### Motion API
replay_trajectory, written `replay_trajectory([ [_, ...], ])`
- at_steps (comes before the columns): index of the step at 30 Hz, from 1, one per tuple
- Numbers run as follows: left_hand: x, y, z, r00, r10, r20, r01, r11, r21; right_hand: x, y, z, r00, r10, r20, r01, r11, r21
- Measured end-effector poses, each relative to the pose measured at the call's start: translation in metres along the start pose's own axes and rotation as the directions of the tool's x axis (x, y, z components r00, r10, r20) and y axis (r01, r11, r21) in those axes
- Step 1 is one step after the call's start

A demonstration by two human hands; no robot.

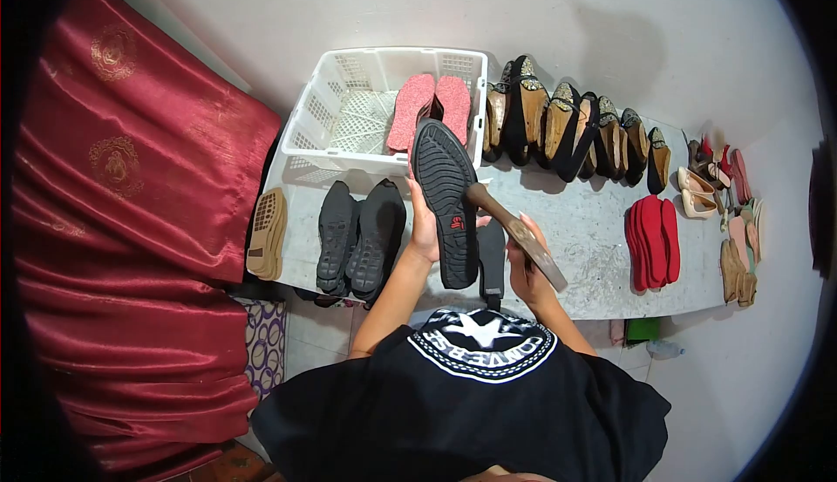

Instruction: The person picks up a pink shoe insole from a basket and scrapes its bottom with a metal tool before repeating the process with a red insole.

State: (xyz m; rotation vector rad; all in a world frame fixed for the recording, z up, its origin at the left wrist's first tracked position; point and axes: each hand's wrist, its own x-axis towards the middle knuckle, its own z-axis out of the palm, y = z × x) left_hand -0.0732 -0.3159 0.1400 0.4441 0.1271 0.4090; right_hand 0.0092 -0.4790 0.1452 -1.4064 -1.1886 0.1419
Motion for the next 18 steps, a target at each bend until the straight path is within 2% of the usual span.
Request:
replay_trajectory([
  [1, 0.002, 0.001, -0.001, 1.0, 0.0, 0.014, 0.0, 1.0, -0.003, -0.004, 0.004, 0.002, 0.999, -0.04, -0.024, 0.04, 0.999, 0.01],
  [2, 0.002, 0.001, 0.0, 1.0, 0.008, -0.01, -0.008, 1.0, -0.013, -0.012, 0.015, 0.007, 0.989, -0.093, -0.117, 0.104, 0.991, 0.085],
  [5, 0.006, 0.005, -0.003, 0.997, 0.053, 0.059, -0.054, 0.998, 0.019, -0.006, 0.0, -0.001, 0.999, 0.038, 0.033, -0.04, 0.997, 0.059],
  [6, 0.007, 0.004, -0.002, 0.997, 0.061, 0.04, -0.062, 0.998, 0.022, -0.002, -0.005, -0.003, 0.995, 0.062, 0.081, -0.062, 0.998, 0.001],
  [9, 0.013, 0.011, 0.001, 0.995, 0.1, 0.026, -0.101, 0.994, 0.028, -0.013, 0.004, 0.002, 0.995, -0.077, -0.062, 0.074, 0.996, -0.042],
  [11, 0.012, 0.017, -0.003, 0.99, 0.13, 0.057, -0.13, 0.991, 0.007, -0.021, 0.007, 0.003, 0.998, -0.005, -0.069, 0.011, 0.996, 0.09],
  [13, 0.014, 0.021, -0.003, 0.985, 0.171, -0.02, -0.169, 0.983, 0.077, -0.015, -0.004, -0.004, 0.995, 0.09, 0.052, -0.089, 0.996, -0.027],
  [14, 0.016, 0.022, -0.005, 0.981, 0.19, -0.033, -0.185, 0.975, 0.12, -0.013, 0.0, -0.004, 0.99, 0.041, 0.133, -0.035, 0.998, -0.046],
  [16, 0.016, 0.024, 0.002, 0.972, 0.219, -0.085, -0.202, 0.964, 0.173, -0.016, -0.001, -0.002, 0.997, -0.018, 0.074, 0.02, 0.999, -0.026],
  [17, 0.016, 0.026, 0.002, 0.973, 0.218, -0.078, -0.206, 0.969, 0.138, -0.019, -0.002, -0.002, 0.998, -0.047, 0.045, 0.048, 0.999, -0.018],
  [18, 0.017, 0.028, 0.002, 0.975, 0.212, -0.069, -0.205, 0.974, 0.101, -0.022, 0.001, 0.005, 0.999, -0.024, -0.048, 0.031, 0.985, 0.172],
])
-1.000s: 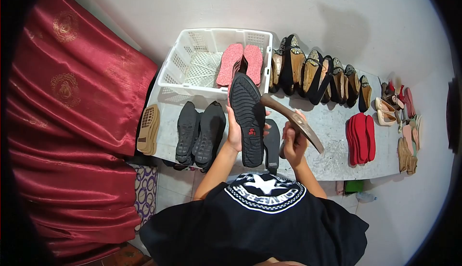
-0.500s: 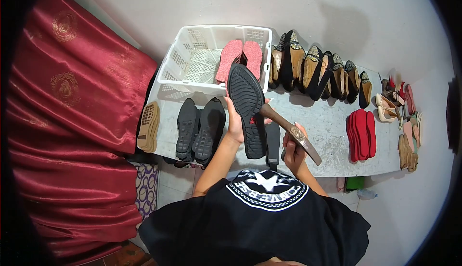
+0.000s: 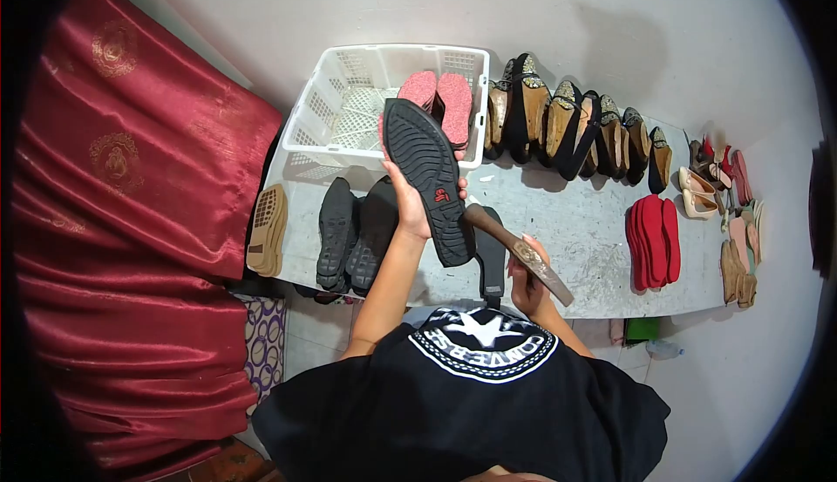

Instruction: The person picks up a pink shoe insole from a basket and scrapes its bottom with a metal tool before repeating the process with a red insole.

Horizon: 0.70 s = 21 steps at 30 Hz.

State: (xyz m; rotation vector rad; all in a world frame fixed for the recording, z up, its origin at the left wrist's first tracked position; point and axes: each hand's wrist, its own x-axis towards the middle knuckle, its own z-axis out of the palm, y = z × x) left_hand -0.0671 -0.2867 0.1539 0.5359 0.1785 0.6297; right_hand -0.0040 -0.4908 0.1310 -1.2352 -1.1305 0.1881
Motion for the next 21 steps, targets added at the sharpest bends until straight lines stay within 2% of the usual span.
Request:
replay_trajectory([
  [4, 0.006, 0.001, -0.008, 1.0, 0.002, 0.005, -0.001, 1.0, -0.02, 0.0, 0.005, -0.008, 0.99, 0.091, 0.107, -0.076, 0.988, -0.134],
  [7, 0.007, 0.005, -0.002, 0.999, 0.039, -0.036, -0.04, 0.999, -0.029, 0.001, -0.004, -0.009, 0.997, -0.027, 0.072, 0.043, 0.974, -0.222],
  [8, 0.006, 0.007, 0.001, 0.997, 0.054, -0.059, -0.055, 0.998, -0.027, -0.008, -0.005, -0.012, 0.996, 0.067, 0.058, -0.057, 0.986, -0.16],
  [11, 0.009, 0.011, 0.001, 0.995, 0.067, -0.072, -0.072, 0.995, -0.064, -0.003, -0.009, -0.01, 0.994, 0.078, 0.076, -0.065, 0.985, -0.162],
  [12, 0.01, 0.012, 0.001, 0.996, 0.064, -0.066, -0.07, 0.994, -0.082, -0.005, -0.007, -0.014, 0.98, 0.135, 0.143, -0.096, 0.963, -0.252],
  [15, 0.012, 0.014, 0.002, 0.993, 0.096, -0.071, -0.103, 0.988, -0.112, -0.01, -0.006, -0.009, 0.992, -0.006, 0.129, 0.039, 0.965, -0.26],
  [16, 0.012, 0.015, 0.001, 0.988, 0.124, -0.094, -0.133, 0.986, -0.096, -0.013, -0.008, -0.006, 0.997, 0.012, 0.072, 0.001, 0.984, -0.176],
  [19, 0.013, 0.015, 0.001, 0.969, 0.2, -0.144, -0.21, 0.976, -0.06, -0.005, -0.022, -0.011, 0.951, 0.248, 0.182, -0.21, 0.956, -0.206],
  [20, 0.014, 0.014, 0.0, 0.963, 0.224, -0.148, -0.233, 0.971, -0.049, 0.0, -0.017, -0.008, 0.975, 0.111, 0.194, -0.065, 0.972, -0.227],
  [21, 0.014, 0.014, 0.0, 0.957, 0.249, -0.151, -0.258, 0.966, -0.036, -0.003, -0.014, -0.007, 0.981, 0.053, 0.188, -0.007, 0.972, -0.236],
])
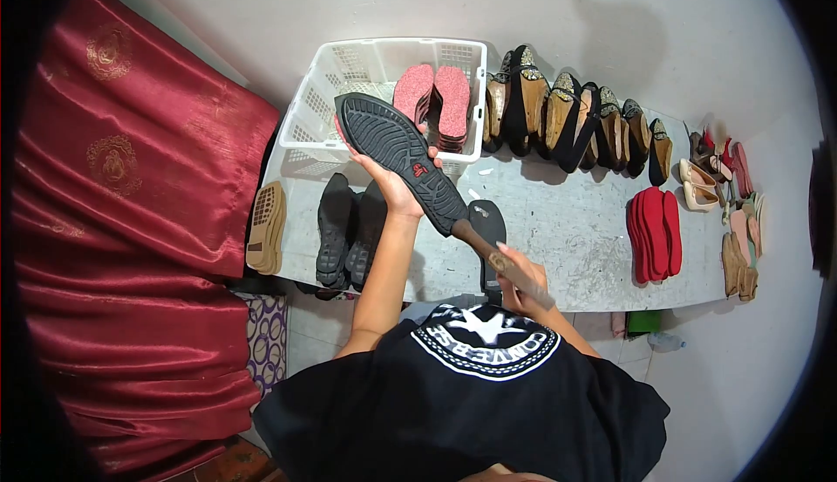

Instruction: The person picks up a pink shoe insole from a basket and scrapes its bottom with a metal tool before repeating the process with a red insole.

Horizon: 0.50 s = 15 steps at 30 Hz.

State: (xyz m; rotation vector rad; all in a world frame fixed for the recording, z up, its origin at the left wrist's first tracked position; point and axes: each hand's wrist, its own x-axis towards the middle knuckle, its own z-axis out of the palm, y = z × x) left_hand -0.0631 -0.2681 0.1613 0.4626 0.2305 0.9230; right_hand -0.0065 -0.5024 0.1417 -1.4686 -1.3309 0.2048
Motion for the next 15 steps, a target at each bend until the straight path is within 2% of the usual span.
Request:
replay_trajectory([
  [2, 0.0, 0.001, 0.001, 1.0, 0.016, 0.016, -0.016, 1.0, -0.012, -0.005, 0.003, 0.004, 0.993, -0.11, -0.034, 0.109, 0.993, -0.039],
  [3, -0.001, 0.001, 0.001, 1.0, 0.022, 0.021, -0.022, 1.0, -0.019, -0.003, 0.004, 0.005, 0.988, -0.135, -0.069, 0.139, 0.989, 0.051],
  [6, -0.003, -0.003, 0.003, 0.997, 0.083, -0.005, -0.083, 0.996, 0.028, 0.024, -0.015, -0.003, 0.989, -0.1, 0.113, 0.116, 0.982, -0.146],
  [7, -0.003, -0.003, 0.003, 0.997, 0.072, -0.005, -0.072, 0.997, 0.021, 0.023, -0.012, -0.002, 0.983, -0.158, 0.096, 0.173, 0.969, -0.177],
  [11, -0.006, -0.004, 0.002, 0.999, 0.039, 0.0, -0.039, 0.999, -0.007, 0.019, -0.006, 0.01, 0.983, -0.169, -0.068, 0.171, 0.985, 0.024],
  [14, -0.009, -0.01, 0.001, 0.999, 0.031, 0.014, -0.031, 0.999, 0.041, 0.038, -0.022, 0.0, 0.991, -0.084, 0.108, 0.098, 0.986, -0.134],
  [15, -0.009, -0.01, 0.002, 0.999, 0.031, 0.022, -0.033, 0.997, 0.072, 0.038, -0.021, -0.001, 0.987, -0.099, 0.126, 0.119, 0.979, -0.167],
])
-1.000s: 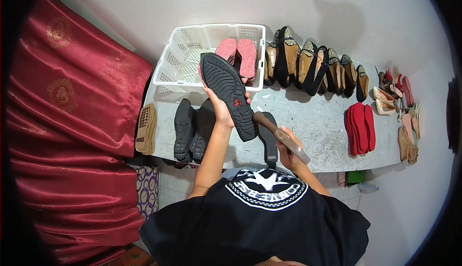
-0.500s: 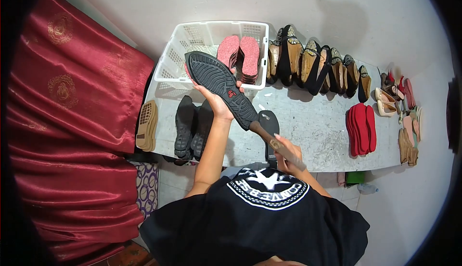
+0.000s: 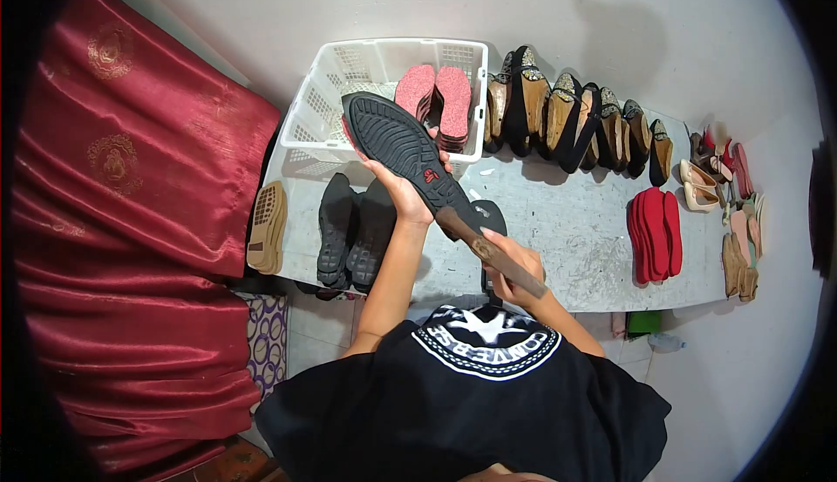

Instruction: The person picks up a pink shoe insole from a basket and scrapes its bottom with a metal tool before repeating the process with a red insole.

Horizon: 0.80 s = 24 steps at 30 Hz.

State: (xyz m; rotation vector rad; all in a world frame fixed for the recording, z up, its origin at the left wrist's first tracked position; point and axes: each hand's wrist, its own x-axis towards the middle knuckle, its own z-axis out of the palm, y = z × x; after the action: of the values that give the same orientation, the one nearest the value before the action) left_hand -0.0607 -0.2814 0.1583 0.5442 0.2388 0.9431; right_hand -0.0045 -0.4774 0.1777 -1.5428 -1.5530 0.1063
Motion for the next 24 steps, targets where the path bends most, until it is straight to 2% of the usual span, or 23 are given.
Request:
replay_trajectory([
  [3, -0.003, 0.003, 0.004, 1.0, -0.01, 0.017, 0.011, 0.999, -0.04, -0.011, 0.006, 0.015, 0.976, -0.02, -0.218, 0.059, 0.983, 0.175],
  [6, -0.002, 0.004, -0.003, 0.994, -0.048, 0.096, 0.052, 0.998, -0.045, -0.011, 0.006, 0.004, 0.995, 0.063, -0.073, -0.055, 0.992, 0.111],
  [7, -0.003, 0.004, -0.001, 0.996, -0.055, 0.068, 0.06, 0.996, -0.073, -0.01, 0.006, 0.001, 0.996, 0.089, -0.027, -0.086, 0.992, 0.091],
  [10, -0.003, 0.006, 0.001, 0.997, -0.071, 0.024, 0.073, 0.989, -0.131, -0.024, 0.012, 0.015, 0.968, 0.076, -0.241, -0.023, 0.976, 0.215],
  [12, -0.001, 0.006, -0.002, 0.995, -0.079, 0.057, 0.087, 0.986, -0.14, -0.031, 0.01, 0.008, 0.954, 0.27, -0.128, -0.236, 0.944, 0.232],
  [15, 0.0, 0.001, -0.006, 0.994, -0.082, 0.074, 0.09, 0.99, -0.106, -0.024, 0.013, 0.004, 0.982, 0.147, -0.118, -0.131, 0.983, 0.132],
  [16, 0.001, 0.001, -0.004, 0.994, -0.089, 0.066, 0.096, 0.988, -0.12, -0.025, 0.011, 0.006, 0.981, 0.079, -0.179, -0.055, 0.989, 0.135],
  [18, -0.003, -0.001, -0.003, 0.993, -0.108, 0.038, 0.113, 0.982, -0.151, -0.023, 0.004, 0.006, 0.98, 0.078, -0.182, -0.044, 0.983, 0.181],
  [21, -0.002, -0.004, -0.004, 0.988, -0.11, 0.107, 0.123, 0.984, -0.126, -0.026, 0.004, 0.006, 0.988, 0.106, -0.115, -0.082, 0.978, 0.19],
  [23, -0.004, -0.004, -0.004, 0.984, -0.123, 0.13, 0.134, 0.988, -0.074, -0.029, 0.012, 0.017, 0.982, -0.026, -0.187, 0.048, 0.992, 0.116],
  [24, -0.006, -0.004, -0.005, 0.982, -0.129, 0.135, 0.136, 0.989, -0.049, -0.025, 0.007, 0.019, 0.97, -0.018, -0.244, 0.062, 0.982, 0.176],
])
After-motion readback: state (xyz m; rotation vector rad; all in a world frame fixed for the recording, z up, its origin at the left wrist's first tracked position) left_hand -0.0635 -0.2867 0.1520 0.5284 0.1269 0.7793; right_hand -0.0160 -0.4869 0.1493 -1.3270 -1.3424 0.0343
